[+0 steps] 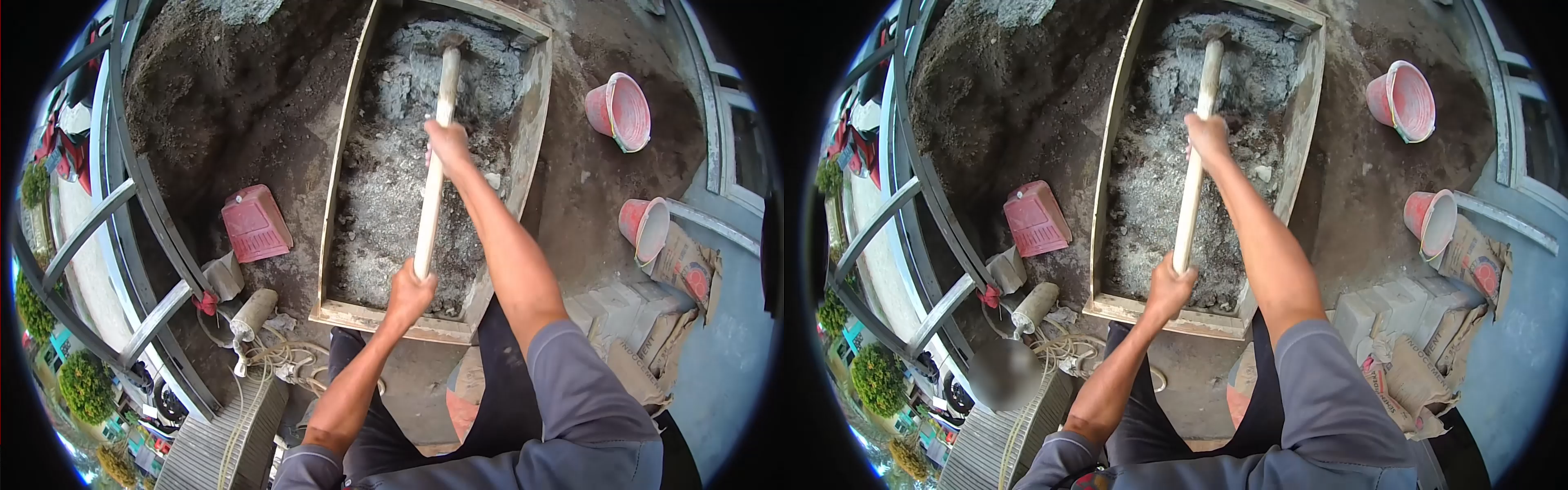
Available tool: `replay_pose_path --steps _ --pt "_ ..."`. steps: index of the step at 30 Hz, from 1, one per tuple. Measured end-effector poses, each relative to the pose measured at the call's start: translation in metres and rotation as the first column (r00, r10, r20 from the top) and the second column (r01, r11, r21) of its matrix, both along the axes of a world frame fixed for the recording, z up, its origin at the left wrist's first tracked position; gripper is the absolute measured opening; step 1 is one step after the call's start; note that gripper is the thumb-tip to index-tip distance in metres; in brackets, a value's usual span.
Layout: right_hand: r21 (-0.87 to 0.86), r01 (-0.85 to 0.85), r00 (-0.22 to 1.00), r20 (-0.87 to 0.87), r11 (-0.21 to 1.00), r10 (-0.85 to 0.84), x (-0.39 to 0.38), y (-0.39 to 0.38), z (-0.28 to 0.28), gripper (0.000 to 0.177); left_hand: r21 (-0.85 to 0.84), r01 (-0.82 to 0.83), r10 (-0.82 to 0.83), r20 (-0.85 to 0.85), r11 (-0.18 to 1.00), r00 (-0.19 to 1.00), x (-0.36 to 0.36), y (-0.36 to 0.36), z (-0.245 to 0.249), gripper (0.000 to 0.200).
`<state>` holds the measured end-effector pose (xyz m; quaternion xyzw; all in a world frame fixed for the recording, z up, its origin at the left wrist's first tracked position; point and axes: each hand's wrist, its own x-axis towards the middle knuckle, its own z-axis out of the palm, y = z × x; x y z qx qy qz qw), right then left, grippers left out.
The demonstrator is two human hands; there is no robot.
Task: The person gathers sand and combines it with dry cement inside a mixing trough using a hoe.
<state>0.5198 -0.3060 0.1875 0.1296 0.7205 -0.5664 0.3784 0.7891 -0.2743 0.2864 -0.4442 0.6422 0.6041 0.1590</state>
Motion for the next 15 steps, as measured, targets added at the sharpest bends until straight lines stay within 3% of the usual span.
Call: replay_pose_path --steps 2,5,8,11,13,14,15 --pt "0.051 0.019 0.999 -0.027 0.999 -0.018 0.053 0.019 0.033 0.025 -0.041 0.017 -0.018 -0.025 0.999 1.0 0.059 0.027 0.007 0.027" --pt "0.045 0.048 0.995 0.084 0.998 -0.052 0.128 0.056 0.084 0.025 -0.11 0.122 -0.129 -0.055 0.986 0.99 0.154 0.064 0.018 0.03" --pt "-0.047 0.095 0.989 0.122 0.994 -0.089 0.137 0.068 0.118 0.021 -0.04 0.162 -0.163 -0.029 0.986 0.986 0.166 0.068 0.025 0.031" --pt "-0.041 0.028 0.995 -0.094 0.999 -0.032 0.061 0.034 0.118 0.021 -0.052 0.095 -0.102 -0.157 0.994 0.982 0.082 0.032 -0.001 0.027" --pt "-0.067 0.013 0.985 -0.172 0.998 -0.025 -0.008 -0.001 0.09 0.025 -0.214 0.076 -0.124 -0.222 0.974 0.967 0.009 -0.004 -0.028 0.03" --pt "-0.135 0.038 0.982 -0.176 0.99 -0.062 -0.04 -0.021 0.076 0.026 -0.172 0.092 -0.121 -0.167 0.981 0.979 -0.022 -0.023 -0.053 0.03" --pt "-0.199 0.058 0.972 -0.212 0.978 -0.101 -0.07 -0.039 0.048 0.028 -0.34 0.128 -0.207 -0.207 0.931 0.956 -0.059 -0.046 -0.048 0.028"
